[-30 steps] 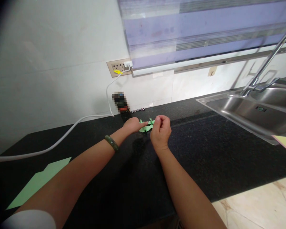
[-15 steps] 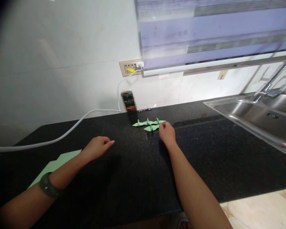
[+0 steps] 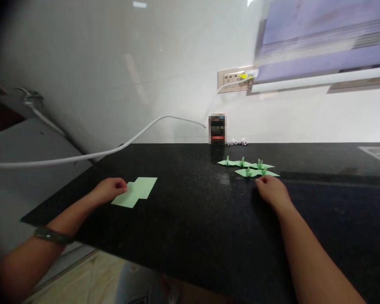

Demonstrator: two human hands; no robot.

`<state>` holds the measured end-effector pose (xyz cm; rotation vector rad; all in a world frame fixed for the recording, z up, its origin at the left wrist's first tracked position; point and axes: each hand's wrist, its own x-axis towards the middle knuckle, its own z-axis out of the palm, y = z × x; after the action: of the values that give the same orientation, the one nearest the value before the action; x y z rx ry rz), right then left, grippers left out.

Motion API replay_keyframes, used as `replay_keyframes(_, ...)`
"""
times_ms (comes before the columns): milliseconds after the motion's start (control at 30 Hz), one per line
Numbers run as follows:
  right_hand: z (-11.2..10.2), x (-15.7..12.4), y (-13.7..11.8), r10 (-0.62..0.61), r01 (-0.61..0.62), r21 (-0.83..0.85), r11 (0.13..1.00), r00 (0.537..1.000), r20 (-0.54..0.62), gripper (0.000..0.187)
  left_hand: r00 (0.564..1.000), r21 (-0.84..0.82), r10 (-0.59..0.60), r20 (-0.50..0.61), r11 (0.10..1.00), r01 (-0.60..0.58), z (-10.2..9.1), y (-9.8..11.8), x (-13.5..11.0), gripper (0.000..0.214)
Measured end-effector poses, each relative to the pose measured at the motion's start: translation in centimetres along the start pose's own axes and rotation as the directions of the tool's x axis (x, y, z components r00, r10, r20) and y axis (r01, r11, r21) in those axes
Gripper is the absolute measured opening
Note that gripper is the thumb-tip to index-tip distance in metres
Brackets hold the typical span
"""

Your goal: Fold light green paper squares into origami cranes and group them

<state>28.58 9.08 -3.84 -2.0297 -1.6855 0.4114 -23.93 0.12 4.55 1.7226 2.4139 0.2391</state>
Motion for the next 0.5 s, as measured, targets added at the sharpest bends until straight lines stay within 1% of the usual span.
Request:
replay_keyframes(33, 0.1, 0.2, 0.2, -0.005, 0.005, -0.007, 1.000, 1.000, 0.008, 0.021, 0.999, 0.022, 0.038, 0.029, 0.999, -0.038, 0.2, 0.3, -0.3, 0.019)
replay_keyframes(100, 0.2, 0.5, 0.4, -0.009, 0.009, -0.030, 1.000, 1.000, 0.027, 0.021, 0.994, 0.060, 0.092, 0.049, 0.994, -0.095, 1.0, 1.1, -0.7, 0.030)
replay_keyframes(200, 0.2, 0.7, 0.7, -0.017, 0.019, -0.045, 0.999, 0.999, 0.040, 0.020, 0.994, 0.113, 0.107, 0.036, 0.987, -0.110, 2.4, 2.4, -0.6, 0.048)
replay_keyframes(300, 0.3, 1.0, 0.9, -0.001, 0.004, -0.053, 0.999, 0.999, 0.050, 0.019, 0.999, 0.157, 0.052, -0.002, 0.986, -0.051, 3.4, 3.3, 0.5, 0.069)
replay_keyframes(367, 0.3, 1.1, 1.0, 0.003, 0.000, -0.060, 0.998, 0.999, 0.046, 0.019, 1.000, 0.176, -0.012, -0.005, 0.984, 0.012, 3.4, 3.4, 1.7, 0.076)
replay_keyframes(433, 0.4, 1.2, 1.1, 0.004, 0.000, -0.067, 0.998, 0.999, 0.047, 0.019, 0.997, 0.185, -0.067, 0.030, 0.981, 0.060, 3.0, 3.3, 3.0, 0.074)
replay_keyframes(500, 0.4, 1.3, 1.2, 0.003, 0.001, -0.072, 0.997, 0.999, 0.045, 0.019, 0.990, 0.188, -0.113, 0.084, 0.978, 0.095, 2.3, 3.1, 4.1, 0.068)
